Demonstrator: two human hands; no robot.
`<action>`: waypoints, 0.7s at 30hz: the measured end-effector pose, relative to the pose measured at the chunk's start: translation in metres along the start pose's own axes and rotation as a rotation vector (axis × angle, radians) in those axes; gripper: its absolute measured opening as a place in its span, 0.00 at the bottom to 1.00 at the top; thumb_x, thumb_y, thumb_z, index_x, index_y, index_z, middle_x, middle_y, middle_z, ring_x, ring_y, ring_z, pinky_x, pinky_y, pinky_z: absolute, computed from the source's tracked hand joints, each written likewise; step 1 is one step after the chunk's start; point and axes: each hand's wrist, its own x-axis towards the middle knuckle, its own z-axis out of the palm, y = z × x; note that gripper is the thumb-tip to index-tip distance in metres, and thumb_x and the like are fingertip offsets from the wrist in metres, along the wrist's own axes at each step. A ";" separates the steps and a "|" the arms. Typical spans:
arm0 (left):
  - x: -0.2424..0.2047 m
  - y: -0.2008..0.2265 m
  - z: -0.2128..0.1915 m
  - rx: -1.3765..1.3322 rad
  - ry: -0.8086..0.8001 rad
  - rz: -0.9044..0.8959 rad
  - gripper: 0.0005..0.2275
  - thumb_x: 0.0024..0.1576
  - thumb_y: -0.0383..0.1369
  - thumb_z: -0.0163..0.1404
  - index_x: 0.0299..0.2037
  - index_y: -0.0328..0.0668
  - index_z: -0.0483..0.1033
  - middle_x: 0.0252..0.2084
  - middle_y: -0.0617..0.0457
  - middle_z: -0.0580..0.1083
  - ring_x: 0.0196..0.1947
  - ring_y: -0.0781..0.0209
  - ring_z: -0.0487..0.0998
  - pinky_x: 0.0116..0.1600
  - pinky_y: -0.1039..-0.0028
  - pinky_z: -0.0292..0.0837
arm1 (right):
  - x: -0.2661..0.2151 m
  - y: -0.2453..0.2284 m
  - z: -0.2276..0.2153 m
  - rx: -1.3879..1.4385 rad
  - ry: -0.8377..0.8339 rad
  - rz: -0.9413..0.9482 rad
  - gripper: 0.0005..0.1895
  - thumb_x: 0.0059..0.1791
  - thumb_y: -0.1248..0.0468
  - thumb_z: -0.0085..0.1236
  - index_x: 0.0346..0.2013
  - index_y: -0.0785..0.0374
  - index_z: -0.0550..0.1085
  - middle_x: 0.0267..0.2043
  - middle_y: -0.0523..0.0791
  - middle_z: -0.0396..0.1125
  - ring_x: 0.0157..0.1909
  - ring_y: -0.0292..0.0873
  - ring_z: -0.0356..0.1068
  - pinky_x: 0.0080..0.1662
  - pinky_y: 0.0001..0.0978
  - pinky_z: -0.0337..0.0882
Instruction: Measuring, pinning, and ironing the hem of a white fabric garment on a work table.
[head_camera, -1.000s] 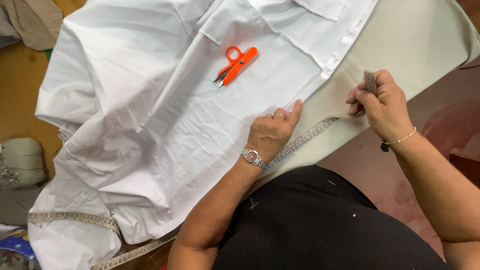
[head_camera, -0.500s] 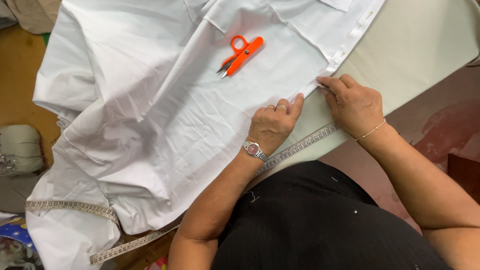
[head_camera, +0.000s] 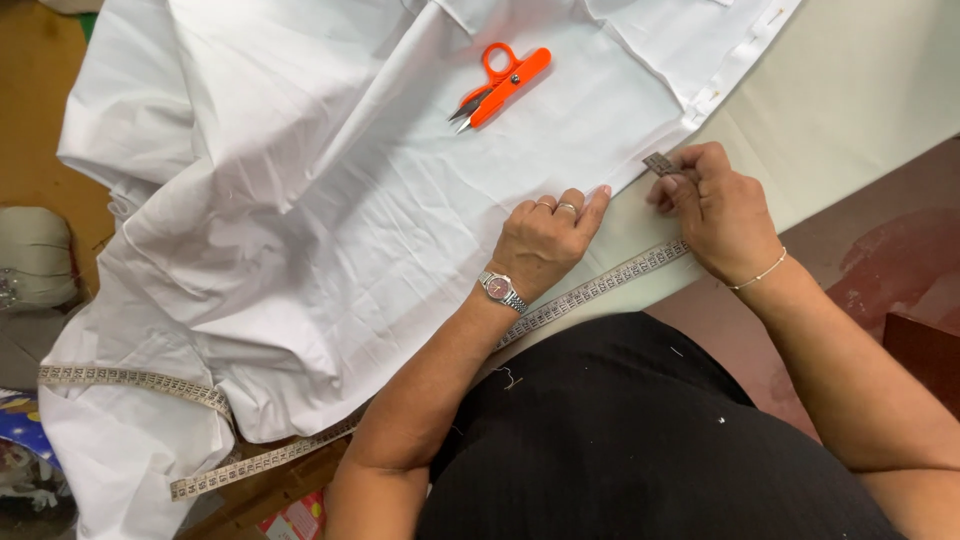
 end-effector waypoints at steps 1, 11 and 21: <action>0.000 0.000 0.001 0.011 0.008 0.005 0.15 0.58 0.23 0.52 0.54 0.45 0.78 0.22 0.55 0.67 0.18 0.61 0.74 0.25 0.70 0.72 | 0.000 -0.010 -0.008 0.306 -0.116 0.129 0.09 0.60 0.64 0.50 0.53 0.63 0.73 0.33 0.46 0.74 0.37 0.49 0.76 0.41 0.41 0.74; 0.000 -0.001 0.002 0.007 0.053 0.024 0.13 0.57 0.23 0.53 0.51 0.43 0.80 0.22 0.55 0.67 0.19 0.61 0.73 0.25 0.70 0.70 | -0.002 -0.010 0.026 0.173 -0.112 0.306 0.08 0.52 0.56 0.68 0.42 0.51 0.77 0.30 0.37 0.72 0.36 0.42 0.75 0.44 0.34 0.71; 0.018 -0.004 -0.015 -0.039 0.166 0.143 0.05 0.59 0.23 0.51 0.40 0.35 0.80 0.34 0.42 0.73 0.31 0.50 0.71 0.33 0.66 0.66 | 0.000 -0.015 0.016 0.262 -0.108 0.300 0.08 0.52 0.58 0.67 0.45 0.52 0.80 0.30 0.38 0.74 0.32 0.40 0.72 0.40 0.32 0.71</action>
